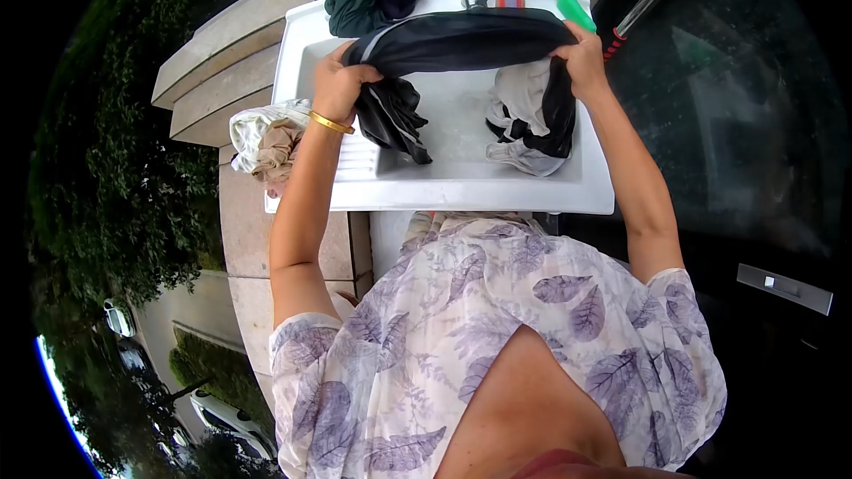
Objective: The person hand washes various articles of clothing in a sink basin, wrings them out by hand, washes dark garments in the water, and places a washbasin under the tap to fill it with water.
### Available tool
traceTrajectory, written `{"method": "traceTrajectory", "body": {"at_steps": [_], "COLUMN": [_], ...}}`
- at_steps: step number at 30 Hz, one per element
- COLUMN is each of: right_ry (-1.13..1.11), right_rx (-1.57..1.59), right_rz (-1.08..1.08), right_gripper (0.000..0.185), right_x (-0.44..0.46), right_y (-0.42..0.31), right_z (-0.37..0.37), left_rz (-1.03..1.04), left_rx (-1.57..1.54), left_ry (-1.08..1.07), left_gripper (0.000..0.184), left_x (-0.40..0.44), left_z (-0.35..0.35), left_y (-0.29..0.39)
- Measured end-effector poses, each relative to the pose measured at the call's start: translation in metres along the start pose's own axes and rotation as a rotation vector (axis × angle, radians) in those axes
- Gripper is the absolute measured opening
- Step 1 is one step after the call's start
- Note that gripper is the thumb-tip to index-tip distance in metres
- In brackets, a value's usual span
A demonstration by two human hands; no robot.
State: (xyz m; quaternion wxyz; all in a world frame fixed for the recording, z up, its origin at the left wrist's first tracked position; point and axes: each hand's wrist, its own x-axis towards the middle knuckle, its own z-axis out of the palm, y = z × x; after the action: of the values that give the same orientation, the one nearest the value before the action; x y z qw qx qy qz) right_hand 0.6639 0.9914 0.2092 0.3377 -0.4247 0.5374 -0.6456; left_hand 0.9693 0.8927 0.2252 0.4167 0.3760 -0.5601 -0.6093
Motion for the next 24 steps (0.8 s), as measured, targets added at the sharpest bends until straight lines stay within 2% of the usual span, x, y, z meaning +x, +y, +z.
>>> {"method": "traceTrajectory", "body": {"at_steps": [2, 4, 5, 6, 7, 8, 10, 11, 14, 17, 18, 20, 22, 23, 24], "right_ry": [0.024, -0.025, -0.063, -0.102, -0.093, -0.096, -0.106, -0.082, -0.064, -0.111, -0.127, -0.149, -0.158, -0.183, -0.182], "right_rx": [-0.063, -0.198, -0.263, -0.330, -0.426, -0.537, -0.759, -0.784, -0.752, -0.832, -0.865, -0.965, -1.051, -1.077, -1.086], "right_rz": [-0.140, -0.191, -0.223, -0.257, -0.340, -0.376, -0.456, -0.417, -0.428, -0.371, -0.340, -0.267, -0.128, -0.043, -0.012], "right_gripper": [0.030, 0.032, 0.033, 0.035, 0.025, 0.023, 0.021, 0.021, 0.019, 0.017, 0.017, 0.018, 0.019, 0.027, 0.031], "right_x": [0.007, 0.016, 0.017, 0.019, 0.017, 0.014, 0.006, 0.001, -0.008, -0.015, -0.015, -0.010, -0.002, 0.004, 0.005], "right_y": [-0.017, -0.015, -0.019, -0.024, -0.028, -0.032, -0.042, -0.047, -0.046, -0.050, -0.051, -0.045, -0.034, -0.022, -0.011], "right_z": [0.007, 0.005, 0.006, 0.007, 0.011, 0.012, 0.016, 0.021, 0.034, 0.038, 0.040, 0.035, 0.024, 0.018, 0.017], "left_rz": [-0.114, -0.121, -0.094, 0.004, 0.104, 0.204, 0.329, 0.390, 0.617, 0.480, 0.431, 0.306, 0.241, 0.205, 0.133], "left_rx": [-0.106, -0.014, 0.196, 0.531, 0.620, 0.706, 0.629, 0.592, 0.727, 0.687, 0.463, 0.336, 0.329, 0.328, 0.356], "left_ry": [-0.073, -0.146, -0.246, -0.356, -0.352, -0.345, -0.387, -0.404, -0.371, -0.383, -0.402, -0.399, -0.492, -0.541, -0.562], "left_gripper": [0.038, 0.036, 0.048, 0.084, 0.101, 0.118, 0.125, 0.128, 0.129, 0.126, 0.123, 0.107, 0.090, 0.082, 0.061], "left_x": [-0.003, -0.005, -0.005, 0.000, 0.000, 0.001, -0.008, -0.013, -0.015, -0.012, -0.007, -0.014, -0.008, -0.005, 0.005], "left_z": [-0.003, 0.001, 0.001, 0.001, 0.001, 0.001, 0.019, 0.029, 0.068, 0.100, 0.107, 0.119, 0.114, 0.109, 0.095], "left_y": [-0.038, -0.061, -0.065, -0.062, -0.059, -0.055, -0.014, -0.003, -0.021, -0.068, -0.083, -0.095, -0.105, -0.107, -0.106]}}
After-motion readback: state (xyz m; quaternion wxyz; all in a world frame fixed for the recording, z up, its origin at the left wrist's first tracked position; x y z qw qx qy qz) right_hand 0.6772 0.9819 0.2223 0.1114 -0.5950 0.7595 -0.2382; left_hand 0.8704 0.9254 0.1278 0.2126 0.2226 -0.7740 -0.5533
